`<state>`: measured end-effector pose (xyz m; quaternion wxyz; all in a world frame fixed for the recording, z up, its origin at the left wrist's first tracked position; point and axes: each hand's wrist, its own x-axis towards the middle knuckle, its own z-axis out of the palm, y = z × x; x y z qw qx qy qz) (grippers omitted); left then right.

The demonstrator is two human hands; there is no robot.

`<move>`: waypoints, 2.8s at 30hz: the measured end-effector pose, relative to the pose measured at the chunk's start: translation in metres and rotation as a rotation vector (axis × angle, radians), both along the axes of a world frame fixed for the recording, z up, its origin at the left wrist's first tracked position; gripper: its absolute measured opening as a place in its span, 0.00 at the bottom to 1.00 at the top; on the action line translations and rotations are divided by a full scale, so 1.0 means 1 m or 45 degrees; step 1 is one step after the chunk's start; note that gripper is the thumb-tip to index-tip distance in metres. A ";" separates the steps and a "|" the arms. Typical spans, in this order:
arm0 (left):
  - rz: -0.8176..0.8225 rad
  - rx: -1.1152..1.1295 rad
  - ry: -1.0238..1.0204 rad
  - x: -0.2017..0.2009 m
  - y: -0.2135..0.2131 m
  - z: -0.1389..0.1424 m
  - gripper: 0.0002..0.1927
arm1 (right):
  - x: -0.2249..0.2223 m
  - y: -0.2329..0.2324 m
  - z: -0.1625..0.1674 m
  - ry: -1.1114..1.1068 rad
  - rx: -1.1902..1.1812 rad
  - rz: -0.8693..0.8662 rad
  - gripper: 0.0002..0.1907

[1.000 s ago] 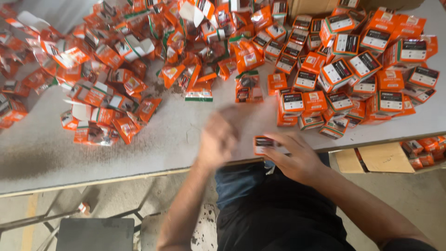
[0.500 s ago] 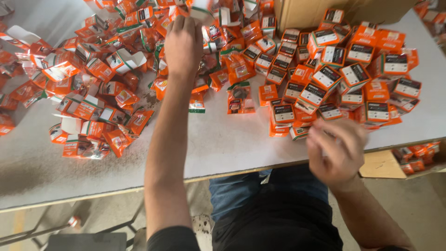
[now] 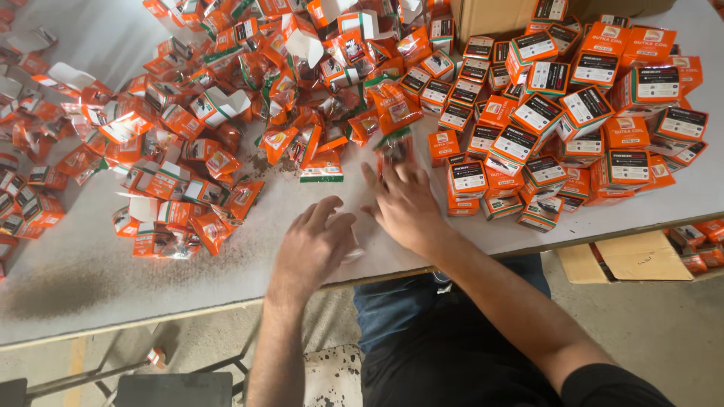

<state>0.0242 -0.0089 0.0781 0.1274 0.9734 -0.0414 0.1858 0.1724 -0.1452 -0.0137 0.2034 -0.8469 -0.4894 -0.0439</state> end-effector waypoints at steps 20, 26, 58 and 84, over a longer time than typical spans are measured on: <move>0.306 -0.055 -0.018 -0.006 -0.010 -0.049 0.23 | -0.014 -0.044 -0.001 0.330 0.774 0.186 0.19; 0.128 0.048 -0.037 0.018 -0.032 -0.024 0.25 | -0.031 -0.063 0.007 0.462 0.749 0.101 0.17; 0.104 -0.952 -0.084 0.012 -0.069 -0.104 0.38 | -0.044 -0.140 0.029 0.123 0.259 -0.007 0.18; 0.243 -0.434 -0.279 0.005 -0.088 -0.099 0.29 | -0.024 -0.095 0.005 -0.296 0.675 0.247 0.16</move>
